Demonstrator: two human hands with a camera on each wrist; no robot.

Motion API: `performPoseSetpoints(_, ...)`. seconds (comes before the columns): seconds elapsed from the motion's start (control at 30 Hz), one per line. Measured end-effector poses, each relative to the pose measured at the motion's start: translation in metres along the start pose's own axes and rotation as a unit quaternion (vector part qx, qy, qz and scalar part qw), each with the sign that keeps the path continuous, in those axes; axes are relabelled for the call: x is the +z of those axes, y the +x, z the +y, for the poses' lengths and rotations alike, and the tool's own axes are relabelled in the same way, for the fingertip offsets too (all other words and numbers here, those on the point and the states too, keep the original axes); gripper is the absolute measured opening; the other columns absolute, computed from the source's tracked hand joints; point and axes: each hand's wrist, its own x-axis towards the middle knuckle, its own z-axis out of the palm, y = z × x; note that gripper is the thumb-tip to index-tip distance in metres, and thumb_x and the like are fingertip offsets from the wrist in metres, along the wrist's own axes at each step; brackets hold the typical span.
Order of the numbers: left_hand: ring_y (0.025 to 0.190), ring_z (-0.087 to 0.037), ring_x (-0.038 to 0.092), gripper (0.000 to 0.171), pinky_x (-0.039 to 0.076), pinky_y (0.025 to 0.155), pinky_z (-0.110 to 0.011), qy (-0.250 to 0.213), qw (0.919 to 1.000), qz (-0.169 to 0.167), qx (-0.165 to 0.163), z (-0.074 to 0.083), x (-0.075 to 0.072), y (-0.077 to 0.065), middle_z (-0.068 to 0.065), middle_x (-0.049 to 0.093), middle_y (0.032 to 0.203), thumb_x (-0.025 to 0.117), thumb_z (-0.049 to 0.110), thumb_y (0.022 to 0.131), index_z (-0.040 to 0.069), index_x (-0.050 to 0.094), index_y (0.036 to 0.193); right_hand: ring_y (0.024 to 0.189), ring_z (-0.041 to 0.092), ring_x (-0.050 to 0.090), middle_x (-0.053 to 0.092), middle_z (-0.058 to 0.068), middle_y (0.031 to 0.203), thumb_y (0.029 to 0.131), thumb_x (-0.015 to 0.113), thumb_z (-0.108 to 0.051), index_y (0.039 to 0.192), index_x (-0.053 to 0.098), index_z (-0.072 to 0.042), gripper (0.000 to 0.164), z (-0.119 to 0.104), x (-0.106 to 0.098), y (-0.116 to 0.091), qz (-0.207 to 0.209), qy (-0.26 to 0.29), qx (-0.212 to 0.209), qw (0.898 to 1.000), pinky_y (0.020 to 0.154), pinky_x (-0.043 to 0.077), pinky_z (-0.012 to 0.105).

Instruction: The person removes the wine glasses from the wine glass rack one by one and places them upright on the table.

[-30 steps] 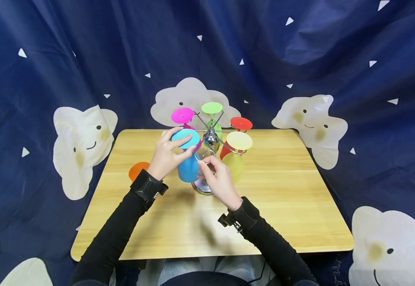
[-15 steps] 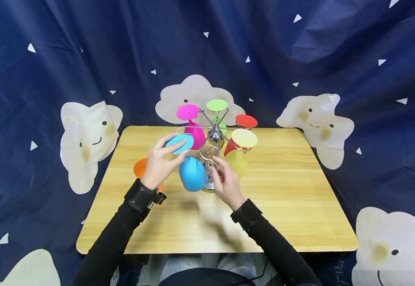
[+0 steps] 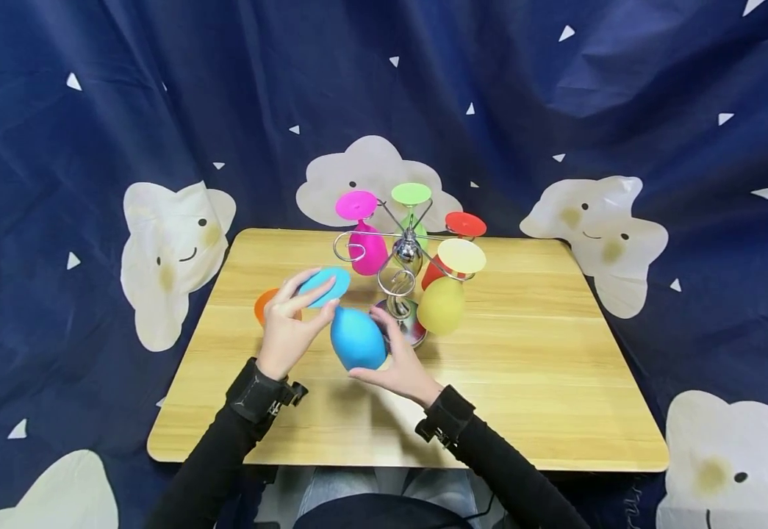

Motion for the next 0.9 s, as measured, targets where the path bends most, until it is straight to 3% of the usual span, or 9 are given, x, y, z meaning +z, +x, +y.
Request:
performPoseSetpoints(0.13, 0.117, -0.032, 0.055, 0.040, 0.049, 0.093, -0.049, -0.018, 0.9995, 0.001, -0.024, -0.006, -0.003, -0.011, -0.016, 0.061, 0.125, 0.081, 0.004, 0.075, 0.007, 0.072, 0.115, 0.123, 0.023, 0.051, 0.050, 0.005, 0.137, 0.072, 0.086, -0.024, 0.143, 0.040, -0.010, 0.086, 0.005, 0.003, -0.001, -0.015, -0.025, 0.019, 0.999, 0.098, 0.047, 0.042)
performPoseSetpoints(0.4, 0.116, -0.040, 0.054, 0.037, 0.046, 0.093, -0.017, -0.092, 0.9932, -0.009, -0.071, -0.014, -0.012, -0.024, -0.025, 0.057, 0.126, 0.072, -0.010, 0.080, -0.004, 0.068, 0.116, 0.120, 0.024, 0.050, 0.051, 0.003, 0.132, 0.072, 0.083, -0.034, 0.140, 0.046, -0.015, 0.080, 0.010, -0.006, -0.004, -0.004, -0.072, -0.017, 0.997, 0.093, 0.047, 0.049)
performPoseSetpoints(0.53, 0.113, -0.042, 0.056, 0.033, 0.047, 0.093, -0.017, -0.113, 0.9887, -0.030, -0.095, 0.002, -0.018, -0.025, -0.028, 0.055, 0.128, 0.064, -0.013, 0.084, -0.011, 0.063, 0.117, 0.119, 0.023, 0.048, 0.049, 0.006, 0.131, 0.071, 0.083, -0.032, 0.139, 0.048, -0.019, 0.077, 0.006, -0.015, -0.007, 0.002, -0.068, -0.036, 0.997, 0.092, 0.046, 0.049)
performPoseSetpoints(0.63, 0.114, -0.041, 0.057, 0.031, 0.046, 0.095, -0.021, -0.098, 0.9892, -0.044, -0.100, 0.009, -0.022, -0.028, -0.027, 0.055, 0.130, 0.062, -0.007, 0.089, -0.010, 0.062, 0.120, 0.117, 0.027, 0.048, 0.050, 0.011, 0.128, 0.069, 0.084, -0.022, 0.136, 0.051, -0.014, 0.075, -0.012, -0.022, -0.008, 0.003, -0.075, -0.042, 0.996, 0.092, 0.046, 0.050)
performPoseSetpoints(0.77, 0.125, -0.035, 0.050, 0.046, 0.043, 0.103, -0.033, -0.030, 0.9965, -0.044, -0.064, -0.009, -0.020, -0.038, -0.018, 0.053, 0.137, 0.071, 0.004, 0.086, -0.001, 0.059, 0.130, 0.114, 0.026, 0.050, 0.050, 0.007, 0.125, 0.068, 0.085, -0.027, 0.135, 0.054, -0.015, 0.075, -0.016, -0.031, -0.006, -0.005, -0.116, -0.041, 0.992, 0.090, 0.047, 0.049)
performPoseSetpoints(0.83, 0.133, -0.035, 0.042, 0.059, 0.038, 0.108, -0.043, 0.028, 0.9982, -0.050, -0.020, -0.017, -0.019, -0.041, -0.016, 0.051, 0.140, 0.078, 0.010, 0.080, 0.003, 0.056, 0.134, 0.112, 0.024, 0.051, 0.049, 0.003, 0.125, 0.068, 0.084, -0.036, 0.136, 0.054, -0.021, 0.076, -0.009, -0.034, -0.005, -0.015, -0.154, -0.044, 0.987, 0.088, 0.048, 0.047)
performPoseSetpoints(0.9, 0.138, -0.036, 0.034, 0.071, 0.030, 0.111, -0.054, 0.080, 0.9938, -0.069, 0.034, -0.014, -0.018, -0.042, -0.017, 0.046, 0.144, 0.082, 0.015, 0.074, 0.003, 0.052, 0.138, 0.111, 0.024, 0.052, 0.047, 0.004, 0.125, 0.067, 0.082, -0.040, 0.136, 0.053, -0.021, 0.077, -0.008, -0.036, -0.003, -0.031, -0.192, -0.045, 0.980, 0.087, 0.050, 0.046)
